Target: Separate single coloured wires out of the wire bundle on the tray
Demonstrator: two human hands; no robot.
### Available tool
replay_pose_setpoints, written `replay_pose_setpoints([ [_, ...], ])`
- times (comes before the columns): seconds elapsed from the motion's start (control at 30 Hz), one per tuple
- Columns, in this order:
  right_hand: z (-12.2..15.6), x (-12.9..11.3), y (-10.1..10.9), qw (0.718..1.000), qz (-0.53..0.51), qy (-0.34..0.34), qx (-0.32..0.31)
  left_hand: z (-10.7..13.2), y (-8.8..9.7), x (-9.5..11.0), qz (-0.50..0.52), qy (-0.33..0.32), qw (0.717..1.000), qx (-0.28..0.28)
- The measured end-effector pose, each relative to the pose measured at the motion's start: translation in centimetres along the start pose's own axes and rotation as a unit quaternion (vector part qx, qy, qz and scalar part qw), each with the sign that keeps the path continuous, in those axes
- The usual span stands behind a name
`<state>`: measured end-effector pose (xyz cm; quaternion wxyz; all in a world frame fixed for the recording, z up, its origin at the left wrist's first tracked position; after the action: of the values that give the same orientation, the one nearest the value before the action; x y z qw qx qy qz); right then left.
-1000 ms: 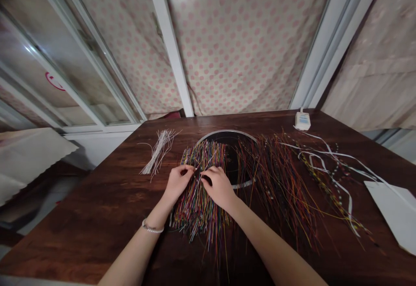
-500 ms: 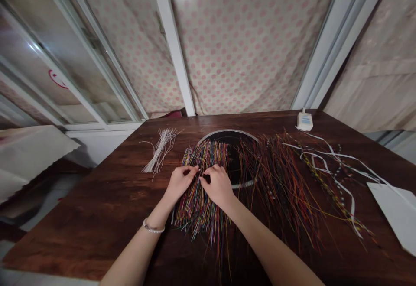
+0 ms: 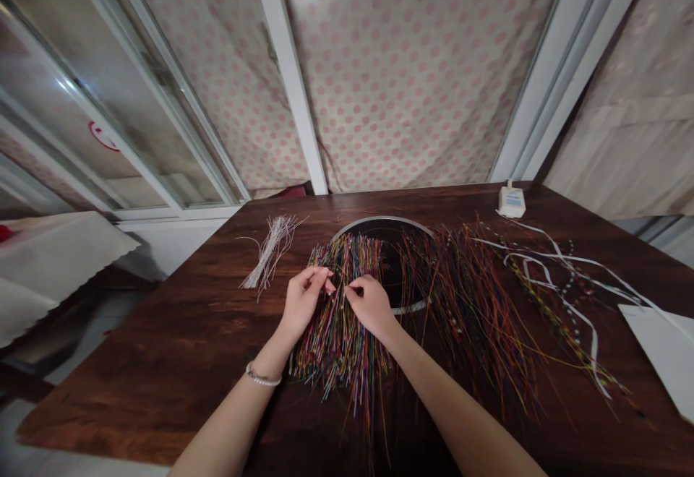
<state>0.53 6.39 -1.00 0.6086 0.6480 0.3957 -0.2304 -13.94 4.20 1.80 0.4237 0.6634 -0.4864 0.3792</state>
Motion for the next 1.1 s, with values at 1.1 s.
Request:
replay_pose_setpoints([
  [1.1,0.7,-0.7,1.9,0.932,-0.338,-0.043,-0.122,1.9,-2.1,0.0,0.012,0.053,0.974,-0.218],
])
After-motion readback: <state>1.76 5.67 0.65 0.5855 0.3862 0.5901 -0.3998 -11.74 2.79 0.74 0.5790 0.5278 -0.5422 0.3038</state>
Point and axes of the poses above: each hand's wrist, its own z-axis away from the middle knuckle, its own y-axis out of the back of the hand, x = y × z, the point moved 2 cm from there along -z, towards the middle knuckle, and after that the axes turned 5 degrees about -y, right-handed, at the moved point
